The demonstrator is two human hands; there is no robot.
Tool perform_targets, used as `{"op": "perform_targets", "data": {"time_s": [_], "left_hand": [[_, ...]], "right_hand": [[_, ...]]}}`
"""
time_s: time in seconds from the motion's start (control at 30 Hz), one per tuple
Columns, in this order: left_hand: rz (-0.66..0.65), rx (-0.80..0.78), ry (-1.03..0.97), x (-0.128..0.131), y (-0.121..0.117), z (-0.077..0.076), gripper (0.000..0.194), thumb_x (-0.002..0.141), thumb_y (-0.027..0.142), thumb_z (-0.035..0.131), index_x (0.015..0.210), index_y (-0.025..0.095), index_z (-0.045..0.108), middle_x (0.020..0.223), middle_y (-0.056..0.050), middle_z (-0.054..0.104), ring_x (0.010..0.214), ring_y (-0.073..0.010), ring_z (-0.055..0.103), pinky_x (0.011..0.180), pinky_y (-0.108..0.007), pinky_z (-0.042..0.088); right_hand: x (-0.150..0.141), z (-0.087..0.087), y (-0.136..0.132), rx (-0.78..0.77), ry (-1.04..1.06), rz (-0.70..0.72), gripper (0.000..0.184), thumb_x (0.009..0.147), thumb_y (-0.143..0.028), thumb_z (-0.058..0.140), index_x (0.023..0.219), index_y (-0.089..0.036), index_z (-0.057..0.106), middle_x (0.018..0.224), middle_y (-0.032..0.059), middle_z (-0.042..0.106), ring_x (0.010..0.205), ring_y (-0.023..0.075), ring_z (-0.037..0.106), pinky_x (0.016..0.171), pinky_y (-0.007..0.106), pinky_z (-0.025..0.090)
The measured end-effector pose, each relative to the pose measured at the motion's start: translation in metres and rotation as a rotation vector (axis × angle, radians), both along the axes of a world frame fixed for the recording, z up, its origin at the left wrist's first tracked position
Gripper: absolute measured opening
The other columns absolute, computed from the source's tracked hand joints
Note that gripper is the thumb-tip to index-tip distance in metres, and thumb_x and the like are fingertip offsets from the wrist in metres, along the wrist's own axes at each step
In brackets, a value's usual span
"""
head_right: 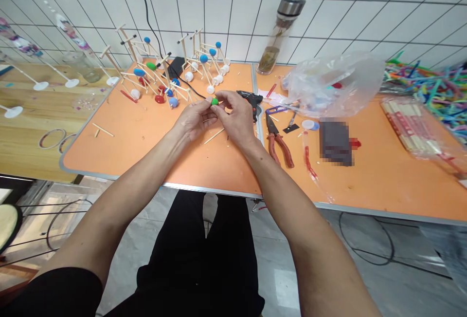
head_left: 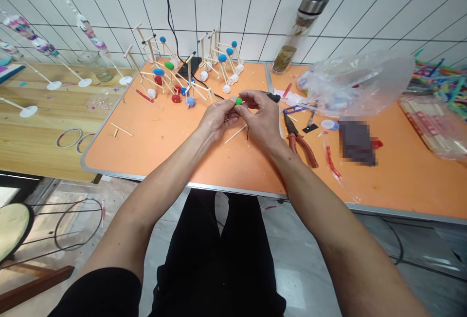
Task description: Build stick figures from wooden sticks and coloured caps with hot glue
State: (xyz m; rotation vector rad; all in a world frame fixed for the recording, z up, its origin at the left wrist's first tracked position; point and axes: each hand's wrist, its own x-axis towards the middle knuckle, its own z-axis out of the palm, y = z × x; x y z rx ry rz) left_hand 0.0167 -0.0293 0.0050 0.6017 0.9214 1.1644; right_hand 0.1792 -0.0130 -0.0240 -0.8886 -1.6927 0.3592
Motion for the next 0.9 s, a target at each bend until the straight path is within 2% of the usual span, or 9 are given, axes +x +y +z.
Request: {"op": "perform_targets", "data": {"time_s": [0.07,0.2,0.47,0.63,0.77,0.9], "left_hand": [[-0.001,-0.014,0.013,0.0,-0.001,0.001,0.033,0.098,0.05,0.099,0.097,0.021,0.083,0.096,-0.005,0.091,0.087,-0.0142,0.083,0.096,-0.026,0.063],[-0.036,-0.022,0.022,0.002,-0.002,0.001,0.041,0.097,0.06,0.098,0.104,0.022,0.085,0.098,-0.006,0.091,0.091,-0.017,0.085,0.1,-0.03,0.066],[-0.073,0.01,0.025,-0.001,0.001,-0.002,0.032,0.103,0.05,0.095,0.098,0.02,0.086,0.099,-0.007,0.093,0.085,-0.0149,0.084,0.097,-0.028,0.066],[-0.127,-0.009,-0.039,-0.002,-0.001,0.0,0.031,0.108,0.047,0.09,0.096,0.019,0.086,0.098,-0.009,0.093,0.083,-0.0156,0.084,0.098,-0.029,0.067],[-0.098,-0.018,-0.077,-0.004,-0.002,0.003,0.023,0.111,0.038,0.087,0.098,0.019,0.085,0.098,-0.008,0.093,0.088,-0.0148,0.086,0.102,-0.027,0.066],[-0.1,-0.073,-0.093,-0.005,-0.003,0.008,0.029,0.118,0.041,0.076,0.102,0.018,0.085,0.099,-0.008,0.093,0.083,-0.0138,0.085,0.099,-0.025,0.067]], "right_hand": [[0.001,-0.001,0.001,0.007,-0.01,0.008,0.042,0.104,-0.067,0.084,0.118,-0.028,0.088,0.112,0.0063,0.088,0.096,0.027,0.08,0.095,0.046,0.068],[0.002,0.0,0.001,0.017,-0.027,-0.014,0.033,0.107,-0.06,0.08,0.11,-0.028,0.088,0.106,0.0054,0.086,0.098,0.0276,0.079,0.095,0.045,0.067],[0.0,0.0,-0.003,0.028,-0.053,0.002,0.017,0.102,-0.036,0.079,0.113,-0.027,0.088,0.108,0.0055,0.087,0.097,0.0271,0.079,0.093,0.045,0.065],[-0.001,0.001,-0.003,0.033,-0.057,-0.028,0.014,0.099,-0.031,0.08,0.11,-0.027,0.087,0.106,0.0046,0.087,0.097,0.0273,0.078,0.091,0.044,0.063],[-0.004,0.002,-0.003,0.053,-0.041,0.014,0.016,0.099,-0.028,0.08,0.113,-0.027,0.088,0.11,0.0049,0.088,0.102,0.028,0.08,0.095,0.044,0.063],[-0.005,0.003,-0.004,0.036,-0.004,0.039,0.017,0.101,-0.03,0.08,0.114,-0.027,0.09,0.109,0.0054,0.088,0.102,0.0278,0.08,0.097,0.044,0.064]]}}
